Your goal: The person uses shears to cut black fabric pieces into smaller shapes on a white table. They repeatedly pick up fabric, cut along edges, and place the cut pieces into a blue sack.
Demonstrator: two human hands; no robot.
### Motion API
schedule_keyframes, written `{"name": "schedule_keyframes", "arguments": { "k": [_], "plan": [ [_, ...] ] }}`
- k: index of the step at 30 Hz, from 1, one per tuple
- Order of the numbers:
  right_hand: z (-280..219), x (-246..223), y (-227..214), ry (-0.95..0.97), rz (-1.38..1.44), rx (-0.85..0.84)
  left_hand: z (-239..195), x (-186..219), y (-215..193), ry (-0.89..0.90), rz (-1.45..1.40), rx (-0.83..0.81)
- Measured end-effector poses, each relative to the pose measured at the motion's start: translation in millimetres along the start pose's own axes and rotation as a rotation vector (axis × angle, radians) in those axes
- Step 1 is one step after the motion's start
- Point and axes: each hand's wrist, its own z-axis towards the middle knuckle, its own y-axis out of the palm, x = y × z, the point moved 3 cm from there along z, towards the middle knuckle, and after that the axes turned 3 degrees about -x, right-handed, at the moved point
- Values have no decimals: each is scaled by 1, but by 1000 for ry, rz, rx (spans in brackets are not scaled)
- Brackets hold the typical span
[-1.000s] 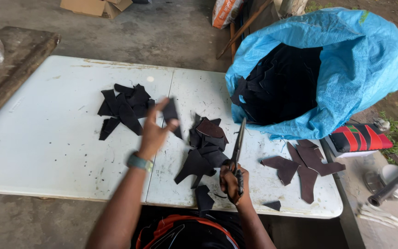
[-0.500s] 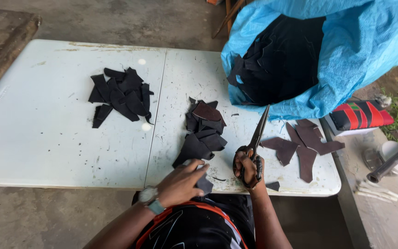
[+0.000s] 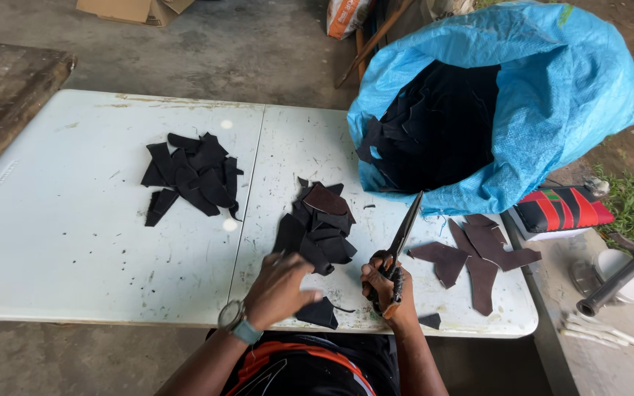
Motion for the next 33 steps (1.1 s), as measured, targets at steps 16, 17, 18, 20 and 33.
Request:
{"name": "schedule_keyframes", "arguments": {
  "k": [16, 17, 18, 20, 33],
  "plan": [
    [26, -12, 21, -290, 717, -546, 44, -3, 6, -189, -1194, 72],
    [30, -13, 22, -230, 719, -533, 51, -2, 5, -203, -1261, 73],
    [35, -16, 20, -169, 721, -520, 57, 0, 5, -217, -1328, 75],
    [40, -18, 23, -132, 660, -427, 66, 1, 5, -242, -1282, 141],
    [50, -69, 24, -339, 300, 107, 58, 47, -38, 156, -1064, 340]
  ]
}}
